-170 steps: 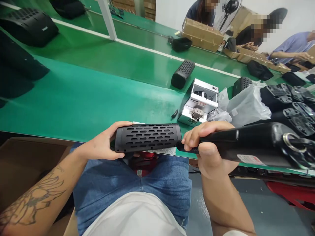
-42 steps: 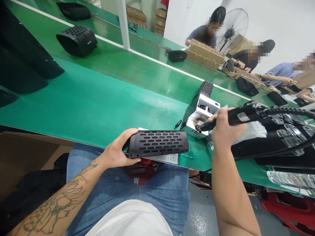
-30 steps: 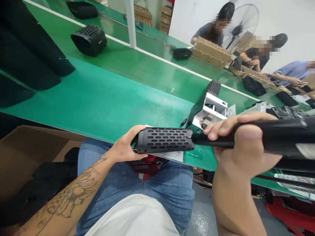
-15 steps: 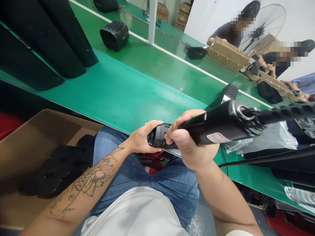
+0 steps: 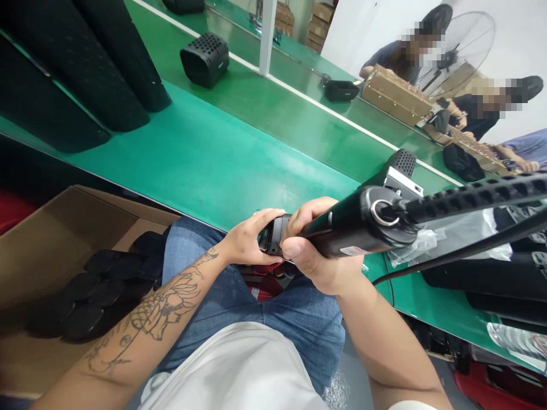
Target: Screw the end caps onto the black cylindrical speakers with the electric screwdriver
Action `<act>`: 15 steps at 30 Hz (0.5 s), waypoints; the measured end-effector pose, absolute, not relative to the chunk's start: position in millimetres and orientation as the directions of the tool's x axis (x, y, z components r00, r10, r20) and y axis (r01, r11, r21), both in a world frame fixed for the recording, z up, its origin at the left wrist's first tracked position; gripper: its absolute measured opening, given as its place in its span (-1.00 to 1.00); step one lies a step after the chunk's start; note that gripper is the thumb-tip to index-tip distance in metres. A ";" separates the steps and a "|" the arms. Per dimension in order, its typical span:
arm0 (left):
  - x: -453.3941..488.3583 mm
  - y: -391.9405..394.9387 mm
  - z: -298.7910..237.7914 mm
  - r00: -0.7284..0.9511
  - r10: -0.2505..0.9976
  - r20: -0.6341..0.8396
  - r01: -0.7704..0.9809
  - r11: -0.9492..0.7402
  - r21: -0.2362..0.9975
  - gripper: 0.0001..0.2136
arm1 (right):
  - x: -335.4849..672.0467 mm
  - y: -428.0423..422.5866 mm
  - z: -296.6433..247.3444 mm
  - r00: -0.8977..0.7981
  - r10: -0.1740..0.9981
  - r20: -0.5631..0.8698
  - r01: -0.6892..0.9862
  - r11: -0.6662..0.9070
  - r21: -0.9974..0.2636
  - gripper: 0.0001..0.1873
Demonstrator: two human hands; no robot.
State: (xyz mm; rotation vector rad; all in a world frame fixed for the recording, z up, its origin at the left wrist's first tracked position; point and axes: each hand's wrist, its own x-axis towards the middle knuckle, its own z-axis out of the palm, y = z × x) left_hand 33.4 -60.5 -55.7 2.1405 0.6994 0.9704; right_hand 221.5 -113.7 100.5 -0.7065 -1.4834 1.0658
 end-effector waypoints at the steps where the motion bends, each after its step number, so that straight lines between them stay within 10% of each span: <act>1: 33.6 -60.7 -55.3 0.577 0.695 0.429 0.194 -0.626 0.755 -0.02 | 221.6 -113.7 99.0 -0.210 0.881 0.424 -0.132 0.404 -0.905 -0.83; 9: 30.1 -61.7 -58.2 0.557 0.677 0.481 0.248 -0.689 0.681 -0.03 | 218.3 -121.0 100.3 -0.193 0.881 0.432 -0.162 0.406 -0.899 -0.77; 15: 38.8 -113.9 -75.7 0.307 0.690 0.656 0.507 -0.702 0.501 0.00 | 279.2 -113.7 138.4 0.286 0.734 0.616 0.094 0.619 -0.780 -0.72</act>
